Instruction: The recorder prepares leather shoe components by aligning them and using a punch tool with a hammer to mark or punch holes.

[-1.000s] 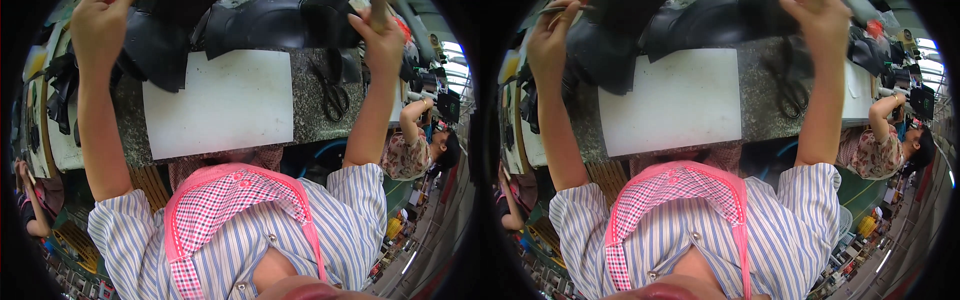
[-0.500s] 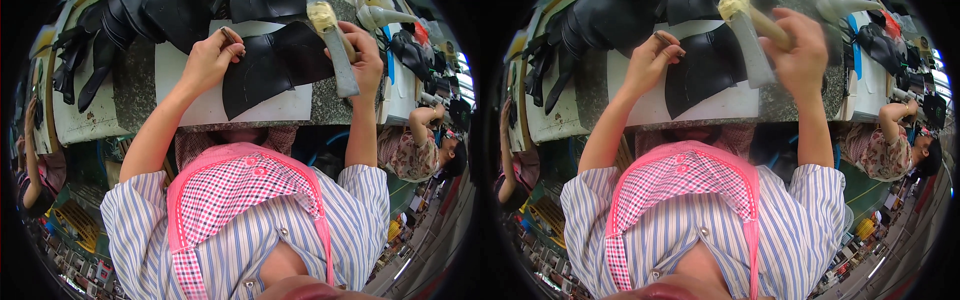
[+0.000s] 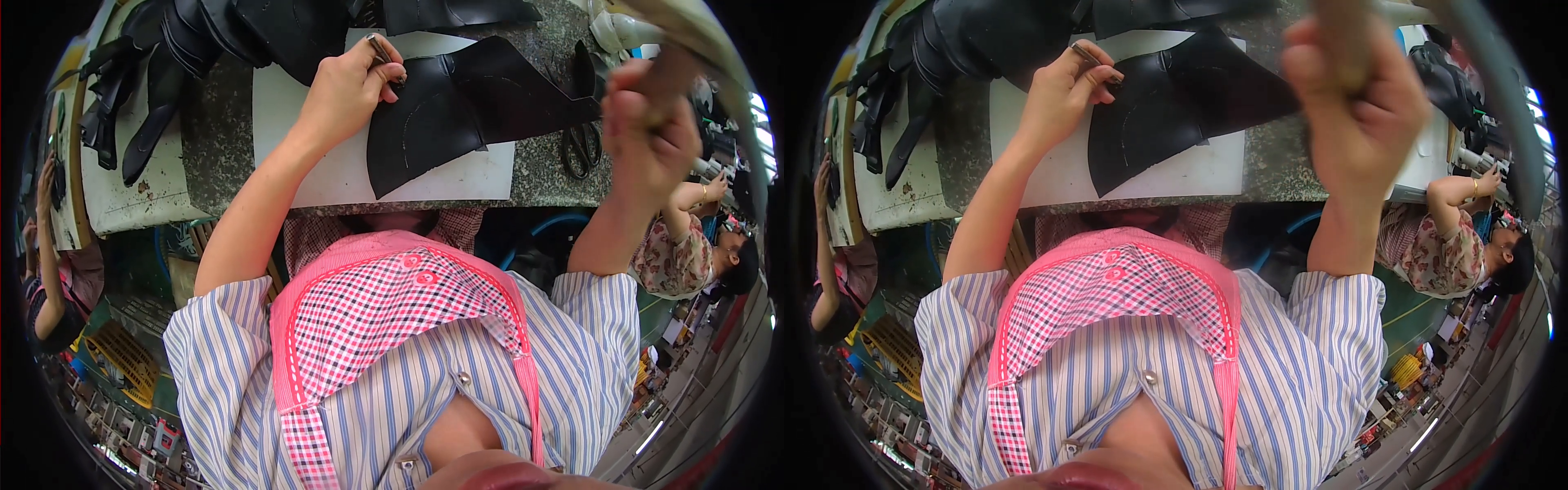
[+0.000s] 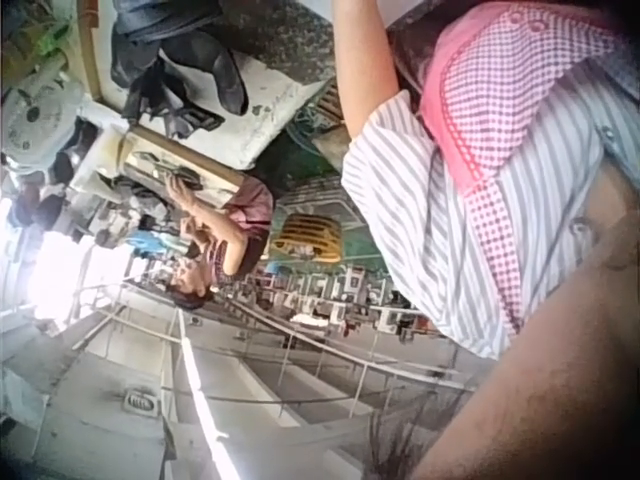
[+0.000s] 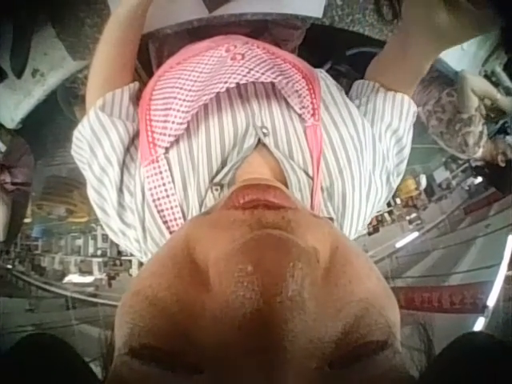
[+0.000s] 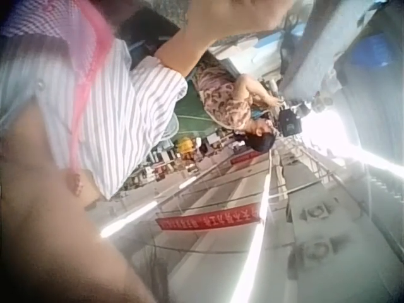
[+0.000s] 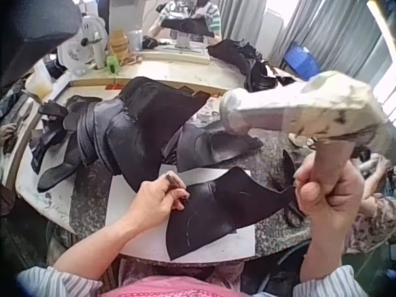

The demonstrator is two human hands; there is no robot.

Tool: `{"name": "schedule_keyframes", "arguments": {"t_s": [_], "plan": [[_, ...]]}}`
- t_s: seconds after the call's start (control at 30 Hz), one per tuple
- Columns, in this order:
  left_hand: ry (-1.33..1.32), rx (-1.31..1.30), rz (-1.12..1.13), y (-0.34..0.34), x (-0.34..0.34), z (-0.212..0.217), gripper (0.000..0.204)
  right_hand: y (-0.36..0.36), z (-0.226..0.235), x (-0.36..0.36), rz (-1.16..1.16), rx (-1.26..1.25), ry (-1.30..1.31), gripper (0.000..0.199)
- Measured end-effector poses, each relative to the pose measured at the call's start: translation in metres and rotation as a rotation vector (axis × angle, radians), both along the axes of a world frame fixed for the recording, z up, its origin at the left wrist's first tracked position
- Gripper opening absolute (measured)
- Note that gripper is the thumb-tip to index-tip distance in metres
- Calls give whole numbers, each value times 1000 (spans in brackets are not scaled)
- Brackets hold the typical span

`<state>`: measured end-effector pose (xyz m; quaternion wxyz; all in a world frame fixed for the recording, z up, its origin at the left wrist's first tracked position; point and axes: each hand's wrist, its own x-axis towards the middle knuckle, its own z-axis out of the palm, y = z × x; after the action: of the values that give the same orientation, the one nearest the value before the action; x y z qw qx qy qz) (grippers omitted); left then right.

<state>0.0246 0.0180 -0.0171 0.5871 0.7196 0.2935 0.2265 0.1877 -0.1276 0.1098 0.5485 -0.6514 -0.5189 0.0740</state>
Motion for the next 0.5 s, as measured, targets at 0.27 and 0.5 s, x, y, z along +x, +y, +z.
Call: {"name": "schedule_keyframes", "arguments": {"t_s": [0.27,0.5], "plan": [[190,631,-168,-2,-4,6,15,16,-20,-4,213,-597,-375,14],[27,70,-150,11,1,6,5,-2,15,6,6,-142,-38,12]]}}
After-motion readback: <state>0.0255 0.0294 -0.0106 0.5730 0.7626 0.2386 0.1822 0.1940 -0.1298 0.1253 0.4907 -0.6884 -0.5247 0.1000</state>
